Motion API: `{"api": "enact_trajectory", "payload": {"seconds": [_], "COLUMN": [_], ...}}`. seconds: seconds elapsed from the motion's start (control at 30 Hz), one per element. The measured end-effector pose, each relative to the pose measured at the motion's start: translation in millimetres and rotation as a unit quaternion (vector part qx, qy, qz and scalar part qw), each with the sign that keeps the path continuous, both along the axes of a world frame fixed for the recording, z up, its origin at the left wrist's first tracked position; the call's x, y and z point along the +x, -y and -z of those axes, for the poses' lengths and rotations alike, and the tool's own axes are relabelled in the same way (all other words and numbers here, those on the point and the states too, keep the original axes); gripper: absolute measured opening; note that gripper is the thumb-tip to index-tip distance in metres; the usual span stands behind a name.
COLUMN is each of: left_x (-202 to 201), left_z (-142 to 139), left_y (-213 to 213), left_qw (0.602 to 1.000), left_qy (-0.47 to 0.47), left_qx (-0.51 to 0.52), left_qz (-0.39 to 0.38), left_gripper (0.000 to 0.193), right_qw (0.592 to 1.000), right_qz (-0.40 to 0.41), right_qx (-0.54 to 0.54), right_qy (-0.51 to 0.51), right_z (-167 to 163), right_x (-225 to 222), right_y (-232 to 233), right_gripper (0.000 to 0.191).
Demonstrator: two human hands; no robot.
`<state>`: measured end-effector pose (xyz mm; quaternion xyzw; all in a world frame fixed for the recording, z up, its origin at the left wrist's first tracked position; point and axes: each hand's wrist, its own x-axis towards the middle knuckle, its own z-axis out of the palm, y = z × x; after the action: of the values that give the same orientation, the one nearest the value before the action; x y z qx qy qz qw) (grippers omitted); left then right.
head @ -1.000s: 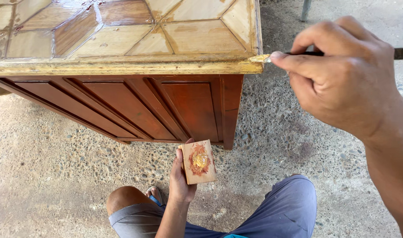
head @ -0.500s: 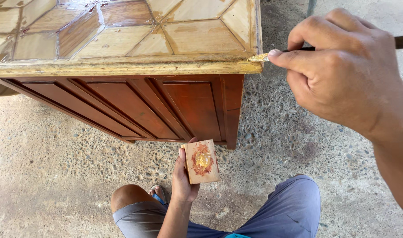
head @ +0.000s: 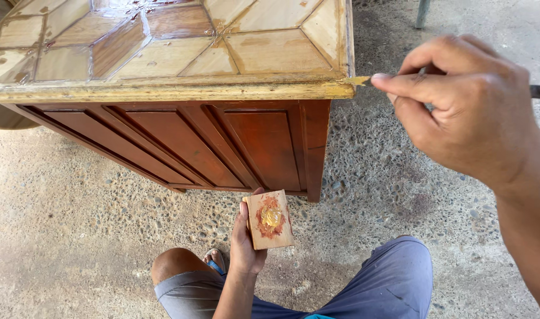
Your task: The person applies a yellowish wood finish to the edges and corners of a wooden cabinet using a small brush. They repeatedly dip the brush into a small wooden block containing the finish and carefully coat the top edge and side panels.
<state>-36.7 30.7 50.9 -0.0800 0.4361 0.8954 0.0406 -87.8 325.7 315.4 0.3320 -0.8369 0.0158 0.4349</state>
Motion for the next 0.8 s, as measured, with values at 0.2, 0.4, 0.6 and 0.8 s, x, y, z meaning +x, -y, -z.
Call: {"api": "enact_trajectory", "payload": {"seconds": [0.2, 0.4, 0.6, 0.8], "left_x": [1, 1, 4, 7], "left_z": [1, 0, -3, -6], "left_y": [-1, -1, -1, 0], "left_qw": [1.000, 1.000, 1.000, 1.000], "left_qy": [0.008, 0.003, 0.017, 0.019], "left_qx": [0.004, 0.013, -0.002, -0.003], "left_qz": [0.002, -0.002, -0.003, -0.007], "left_gripper": [0.077, 0.074, 0.073, 0.072], "right_qw": [0.997, 0.997, 0.992, 0.995], "right_qz": [-0.049, -0.029, -0.059, -0.037], "right_qx": [-0.066, -0.065, -0.107, -0.089], "right_qy": [-0.004, -0.016, 0.012, 0.000], "right_z": [23, 33, 34, 36], "right_x": [-10, -13, -10, -11], "right_y": [-4, -9, -8, -7], "right_gripper": [0.005, 0.006, 0.006, 0.006]}}
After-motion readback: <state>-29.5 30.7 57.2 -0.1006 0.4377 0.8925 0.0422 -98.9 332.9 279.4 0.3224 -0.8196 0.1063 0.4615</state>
